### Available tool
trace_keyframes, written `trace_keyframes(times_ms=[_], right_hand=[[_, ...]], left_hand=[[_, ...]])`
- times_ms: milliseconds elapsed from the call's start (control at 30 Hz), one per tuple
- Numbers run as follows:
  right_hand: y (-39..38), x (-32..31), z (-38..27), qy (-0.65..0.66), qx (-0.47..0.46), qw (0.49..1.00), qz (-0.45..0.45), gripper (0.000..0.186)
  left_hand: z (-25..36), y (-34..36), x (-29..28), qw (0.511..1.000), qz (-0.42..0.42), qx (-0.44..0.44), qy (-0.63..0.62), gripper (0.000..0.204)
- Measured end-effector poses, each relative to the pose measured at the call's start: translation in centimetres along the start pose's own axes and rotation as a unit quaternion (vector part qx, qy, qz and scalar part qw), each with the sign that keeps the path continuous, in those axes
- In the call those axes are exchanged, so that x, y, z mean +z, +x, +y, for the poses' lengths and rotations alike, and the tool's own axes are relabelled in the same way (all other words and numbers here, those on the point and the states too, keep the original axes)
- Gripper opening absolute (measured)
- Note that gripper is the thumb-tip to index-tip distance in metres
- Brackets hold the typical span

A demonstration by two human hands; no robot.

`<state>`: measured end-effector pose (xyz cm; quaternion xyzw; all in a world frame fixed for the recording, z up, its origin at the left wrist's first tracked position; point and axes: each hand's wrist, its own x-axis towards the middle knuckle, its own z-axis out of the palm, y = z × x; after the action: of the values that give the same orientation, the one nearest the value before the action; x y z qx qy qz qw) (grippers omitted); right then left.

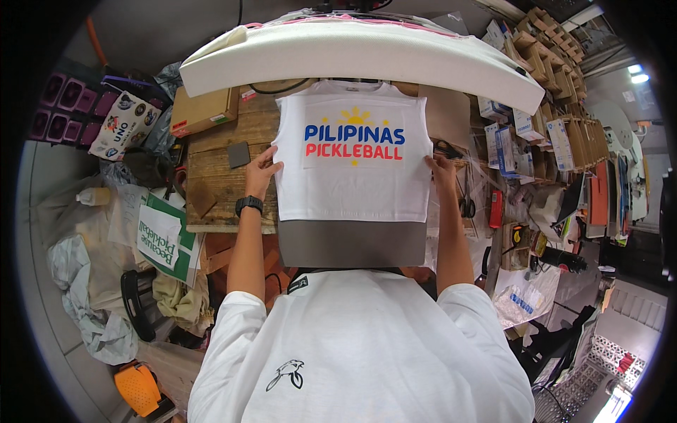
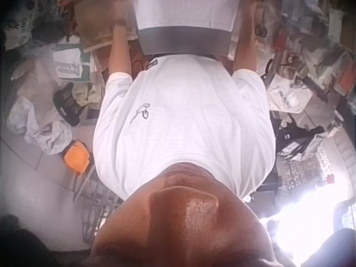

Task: The person peels a protective film from a printed design on a white garment and then positions the garment under a heat press.

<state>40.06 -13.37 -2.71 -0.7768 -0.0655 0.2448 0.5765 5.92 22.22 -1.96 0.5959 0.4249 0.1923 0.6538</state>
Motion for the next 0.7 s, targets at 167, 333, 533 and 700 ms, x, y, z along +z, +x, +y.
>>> trace_keyframes(times_ms=[167, 333, 533, 700], right_hand=[[-2.9, -0.6, 1.1, 0.001, -0.011, 1.000, 0.016, 0.033], [-3.9, -1.3, 1.3, 0.044, 0.011, 0.999, -0.005, 0.031], [-4.2, -0.3, 1.4, 0.044, 0.029, 0.998, 0.042, 0.026], [-3.5, -1.2, 2.8, 0.090, 0.046, 0.995, 0.020, 0.027]], left_hand=[[-1.1, -0.3, -0.6, 0.998, -0.009, -0.003, -0.056, 0.066], [-1.1, -0.8, -0.6, 0.995, 0.008, -0.026, -0.096, 0.077], [-2.3, -0.7, -1.1, 0.992, 0.035, -0.026, -0.115, 0.077], [-2.5, -0.2, -1.0, 0.993, 0.026, -0.044, -0.111, 0.076]])
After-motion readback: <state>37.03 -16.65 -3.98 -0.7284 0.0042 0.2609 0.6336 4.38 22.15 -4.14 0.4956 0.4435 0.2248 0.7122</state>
